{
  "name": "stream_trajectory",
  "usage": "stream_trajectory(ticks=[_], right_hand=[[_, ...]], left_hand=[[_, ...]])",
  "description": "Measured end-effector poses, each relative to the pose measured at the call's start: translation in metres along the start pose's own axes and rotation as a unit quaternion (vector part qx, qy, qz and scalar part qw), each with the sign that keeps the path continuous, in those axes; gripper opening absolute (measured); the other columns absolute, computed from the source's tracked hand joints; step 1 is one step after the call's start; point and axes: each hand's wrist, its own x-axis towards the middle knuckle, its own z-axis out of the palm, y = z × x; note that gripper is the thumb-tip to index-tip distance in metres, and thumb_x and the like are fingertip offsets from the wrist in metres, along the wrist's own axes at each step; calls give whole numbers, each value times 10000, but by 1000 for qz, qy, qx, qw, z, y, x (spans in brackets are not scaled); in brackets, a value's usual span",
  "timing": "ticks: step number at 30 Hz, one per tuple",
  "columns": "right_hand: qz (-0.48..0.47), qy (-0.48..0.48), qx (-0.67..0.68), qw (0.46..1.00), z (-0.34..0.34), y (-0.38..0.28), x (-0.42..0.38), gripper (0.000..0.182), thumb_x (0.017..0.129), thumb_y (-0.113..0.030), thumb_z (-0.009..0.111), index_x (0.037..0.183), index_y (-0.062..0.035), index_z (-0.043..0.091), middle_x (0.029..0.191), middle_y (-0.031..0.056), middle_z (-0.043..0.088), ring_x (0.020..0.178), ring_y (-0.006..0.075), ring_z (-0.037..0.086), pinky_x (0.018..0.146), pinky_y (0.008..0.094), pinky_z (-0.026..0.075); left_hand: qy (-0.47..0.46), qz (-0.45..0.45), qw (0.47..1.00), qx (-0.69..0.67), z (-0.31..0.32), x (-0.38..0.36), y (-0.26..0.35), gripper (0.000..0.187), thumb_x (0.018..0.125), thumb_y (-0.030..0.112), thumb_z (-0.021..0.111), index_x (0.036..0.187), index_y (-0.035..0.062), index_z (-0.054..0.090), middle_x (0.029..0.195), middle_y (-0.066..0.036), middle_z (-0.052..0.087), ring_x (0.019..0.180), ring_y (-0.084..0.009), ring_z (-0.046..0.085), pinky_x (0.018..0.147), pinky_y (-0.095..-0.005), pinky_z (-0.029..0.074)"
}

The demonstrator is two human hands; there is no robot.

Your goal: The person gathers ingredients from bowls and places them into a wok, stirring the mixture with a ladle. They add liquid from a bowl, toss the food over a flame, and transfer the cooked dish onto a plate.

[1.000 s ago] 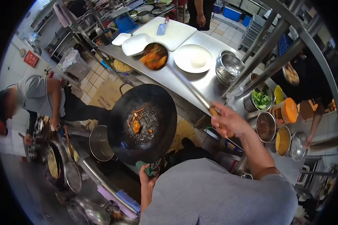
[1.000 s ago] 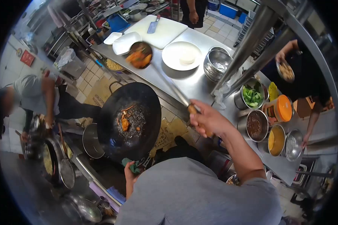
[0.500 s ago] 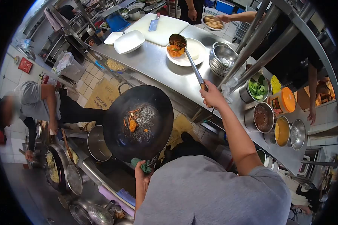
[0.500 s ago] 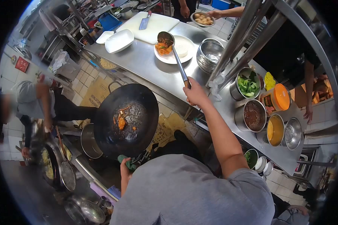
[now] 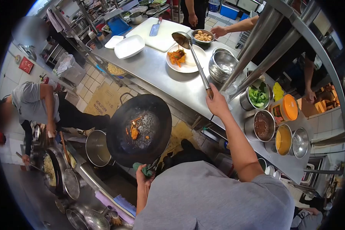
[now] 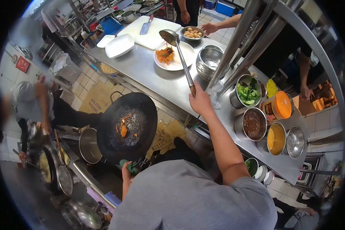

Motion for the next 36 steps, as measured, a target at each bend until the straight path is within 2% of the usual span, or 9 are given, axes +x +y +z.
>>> stream_trajectory(ticks=[2,6,11,16,20,24,26,29,36], right_hand=[[-85,61,36,994,-7,5,-6,584,827,-182,552,1351,-83,313,885,203,615,692,345,616,642,419,490],[226,-140,579,771,-53,-34,-49,513,886,-118,505,1358,-143,306,636,-2,381,388,64,356,333,215,291],[225,-310,679,626,-55,-39,-117,503,872,-103,520,1338,-102,331,639,8,403,386,60,377,336,189,316],[274,-387,466,747,-43,-70,-121,483,868,-99,522,1327,-78,371,635,8,425,383,50,376,332,185,301],[-21,-346,87,934,34,-54,-105,518,849,-127,532,1335,-48,370,760,164,590,557,261,580,507,327,457],[-41,-350,-56,934,81,-59,-121,567,811,-149,568,1330,-42,368,1061,298,550,904,423,587,786,401,461],[-148,-308,-14,940,102,-31,-141,538,846,-147,545,1348,-76,365,928,216,621,699,330,627,618,375,492],[314,-554,342,691,62,-80,-146,484,910,-124,482,1367,-120,324,692,2,442,459,35,386,367,183,328],[456,-576,562,381,37,4,-163,465,917,-184,503,1343,-159,317,724,17,458,453,42,379,373,161,320]], left_hand=[[20,-7,999,-33,4,1,-1,151,729,119,588,845,84,499,746,-50,567,624,-189,557,498,-294,467],[-57,-1,996,-72,5,7,-5,140,735,120,613,802,80,498,716,-39,548,591,-176,542,510,-278,457],[8,33,996,-83,35,7,0,120,754,124,598,775,103,482,702,-31,531,588,-173,536,519,-276,457],[9,34,998,-44,26,10,2,117,761,146,586,759,103,478,692,-32,521,560,-179,519,490,-283,435],[33,50,998,25,18,5,2,135,748,159,598,782,107,477,680,-27,508,547,-174,503,490,-294,428],[35,55,996,55,4,23,3,142,740,142,597,809,116,475,693,-26,506,542,-167,491,484,-299,418],[54,54,994,73,2,38,5,140,735,129,596,806,117,476,694,-24,504,547,-166,494,483,-300,419],[77,50,992,88,-9,73,4,144,726,112,597,806,119,478,698,-20,501,562,-163,499,491,-301,426],[184,39,978,88,-16,51,-8,188,717,172,616,826,101,480,688,-48,482,527,-189,479,435,-304,409]])
